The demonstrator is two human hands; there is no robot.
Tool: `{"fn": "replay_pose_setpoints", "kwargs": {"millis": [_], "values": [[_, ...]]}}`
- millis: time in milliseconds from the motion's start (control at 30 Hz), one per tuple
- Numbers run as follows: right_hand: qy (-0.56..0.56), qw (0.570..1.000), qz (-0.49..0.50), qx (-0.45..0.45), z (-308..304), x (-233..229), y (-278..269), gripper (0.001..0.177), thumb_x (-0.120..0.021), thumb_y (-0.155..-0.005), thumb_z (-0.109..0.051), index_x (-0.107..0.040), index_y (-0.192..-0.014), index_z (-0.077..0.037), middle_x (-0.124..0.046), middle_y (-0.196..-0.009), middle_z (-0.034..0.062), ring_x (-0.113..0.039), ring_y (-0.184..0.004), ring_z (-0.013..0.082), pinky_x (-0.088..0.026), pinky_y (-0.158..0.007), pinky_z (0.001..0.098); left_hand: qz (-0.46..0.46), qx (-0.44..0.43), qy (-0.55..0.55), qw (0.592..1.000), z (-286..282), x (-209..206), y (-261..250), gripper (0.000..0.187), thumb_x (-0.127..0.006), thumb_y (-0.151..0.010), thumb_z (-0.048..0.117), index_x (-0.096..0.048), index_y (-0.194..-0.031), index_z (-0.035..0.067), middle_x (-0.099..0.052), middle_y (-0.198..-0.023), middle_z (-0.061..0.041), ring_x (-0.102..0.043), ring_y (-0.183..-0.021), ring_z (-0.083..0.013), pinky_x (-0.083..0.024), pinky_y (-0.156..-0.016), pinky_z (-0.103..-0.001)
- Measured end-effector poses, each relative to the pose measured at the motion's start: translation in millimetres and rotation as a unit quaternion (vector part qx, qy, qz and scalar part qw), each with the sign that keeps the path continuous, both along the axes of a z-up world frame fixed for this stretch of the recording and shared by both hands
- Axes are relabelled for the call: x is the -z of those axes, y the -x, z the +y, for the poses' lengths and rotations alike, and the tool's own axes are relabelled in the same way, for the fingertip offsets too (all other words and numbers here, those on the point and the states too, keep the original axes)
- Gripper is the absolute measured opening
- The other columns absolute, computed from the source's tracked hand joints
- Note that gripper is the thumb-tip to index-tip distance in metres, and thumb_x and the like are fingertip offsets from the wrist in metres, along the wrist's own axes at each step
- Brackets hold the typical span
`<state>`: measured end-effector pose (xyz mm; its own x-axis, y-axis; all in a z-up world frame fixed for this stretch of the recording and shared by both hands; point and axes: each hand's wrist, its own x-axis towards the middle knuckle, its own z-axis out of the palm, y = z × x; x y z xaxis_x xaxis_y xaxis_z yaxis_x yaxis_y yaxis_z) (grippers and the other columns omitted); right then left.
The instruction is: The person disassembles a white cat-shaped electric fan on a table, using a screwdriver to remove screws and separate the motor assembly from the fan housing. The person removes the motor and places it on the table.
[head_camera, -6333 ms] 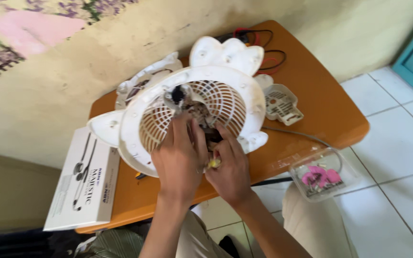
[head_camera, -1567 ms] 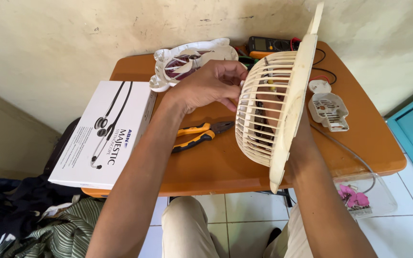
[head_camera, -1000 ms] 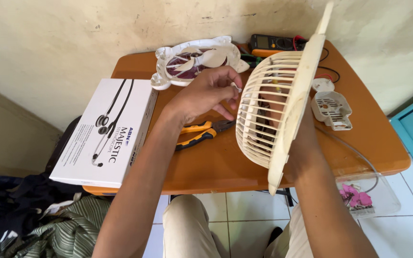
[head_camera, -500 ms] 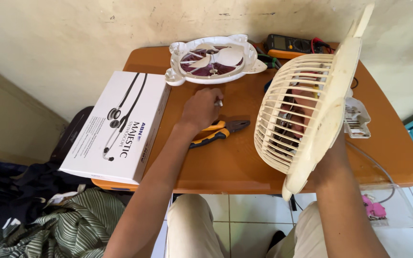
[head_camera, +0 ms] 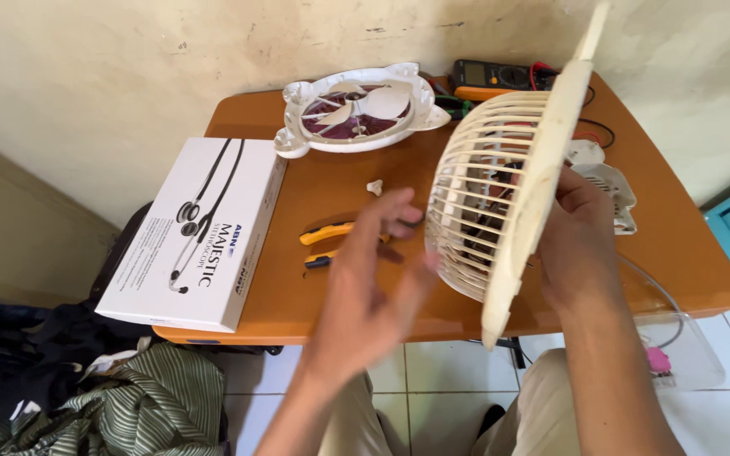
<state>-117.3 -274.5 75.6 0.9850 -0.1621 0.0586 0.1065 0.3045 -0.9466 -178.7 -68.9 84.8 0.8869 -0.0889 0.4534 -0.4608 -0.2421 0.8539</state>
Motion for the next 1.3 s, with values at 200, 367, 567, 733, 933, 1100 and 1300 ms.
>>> {"fn": "replay_pose_setpoints", "kwargs": {"millis": [200, 367, 567, 733, 933, 1100, 1300], "values": [[0.049, 0.998, -0.036, 0.029, -22, 26, 13, 0.018, -0.070, -0.098, -0.008, -0.071, -0.115, -0.005, -0.062, -0.084, -0.0032, -0.045, -0.061, 0.0017, -0.034, -0.050, 0.0188, -0.113, -0.020, -0.095, 0.989, -36, 4, 46, 0.123, -0.091, -0.069, 0.034, -0.015, -0.153, -0.012, -0.028, -0.154, -0.036, -0.034, -0.146, -0.0465, -0.033, -0.119, -0.050], [0.208, 0.976, -0.034, 0.044, -28, 40, 19, 0.020, -0.078, -0.086, -0.009, -0.066, -0.100, -0.001, -0.063, -0.086, -0.0034, -0.054, -0.075, 0.0032, -0.045, -0.067, 0.0205, -0.087, -0.070, -0.116, 0.987, -63, 25, 37, 0.116, -0.088, -0.080, 0.019, -0.008, -0.158, -0.010, -0.020, -0.161, -0.038, -0.027, -0.153, -0.0525, -0.031, -0.124, -0.050], [0.360, 0.929, -0.051, 0.060, -24, 55, 34, 0.036, -0.088, -0.076, -0.019, -0.063, -0.095, -0.001, -0.060, -0.081, 0.0016, -0.052, -0.071, 0.0088, -0.045, -0.062, 0.0255, -0.077, -0.059, -0.106, 0.990, -51, 29, 22, 0.102, -0.075, -0.078, 0.004, -0.012, -0.156, -0.012, -0.030, -0.156, -0.037, -0.033, -0.148, -0.0509, -0.031, -0.124, -0.049], [0.382, 0.918, -0.048, 0.098, -17, 67, 39, 0.032, -0.087, -0.080, -0.018, -0.061, -0.090, -0.001, -0.052, -0.082, 0.0055, -0.048, -0.067, 0.0151, -0.043, -0.060, 0.0299, -0.087, -0.023, -0.116, 0.989, -24, 20, 7, 0.086, -0.061, -0.075, -0.008, -0.031, -0.155, -0.007, -0.033, -0.162, -0.032, -0.031, -0.154, -0.0467, -0.028, -0.125, -0.046], [0.244, 0.966, -0.071, 0.041, -7, 68, 28, 0.048, -0.082, -0.081, -0.023, -0.063, -0.121, -0.004, -0.056, -0.089, -0.0006, -0.062, -0.081, 0.0091, -0.055, -0.069, 0.0259, 0.062, 0.042, -0.028, 0.997, 6, 23, -22, 0.071, -0.052, -0.076, -0.009, -0.047, -0.146, 0.001, -0.062, -0.140, -0.017, -0.056, -0.136, -0.0296, -0.039, -0.115, -0.037], [0.282, 0.954, -0.079, 0.057, 5, 66, 25, 0.050, -0.084, -0.081, -0.028, -0.063, -0.117, -0.001, -0.058, -0.091, -0.0002, -0.065, -0.083, 0.0101, -0.058, -0.072, 0.0267, 0.150, 0.053, 0.059, 0.985, 20, 27, -46, 0.065, -0.049, -0.075, -0.009, -0.057, -0.139, -0.001, -0.069, -0.127, -0.016, -0.061, -0.121, -0.0251, -0.044, -0.107, -0.036], [0.346, 0.936, -0.017, 0.070, 5, 62, 25, 0.049, -0.087, -0.081, -0.029, -0.059, -0.100, 0.006, -0.062, -0.078, 0.0092, -0.056, -0.068, 0.0164, -0.049, -0.062, 0.0312, -0.143, -0.161, -0.020, 0.976, -7, 25, -17, 0.076, -0.059, -0.073, -0.006, -0.037, -0.146, -0.007, -0.052, -0.132, -0.019, -0.050, -0.124, -0.0284, -0.038, -0.105, -0.036]]}}
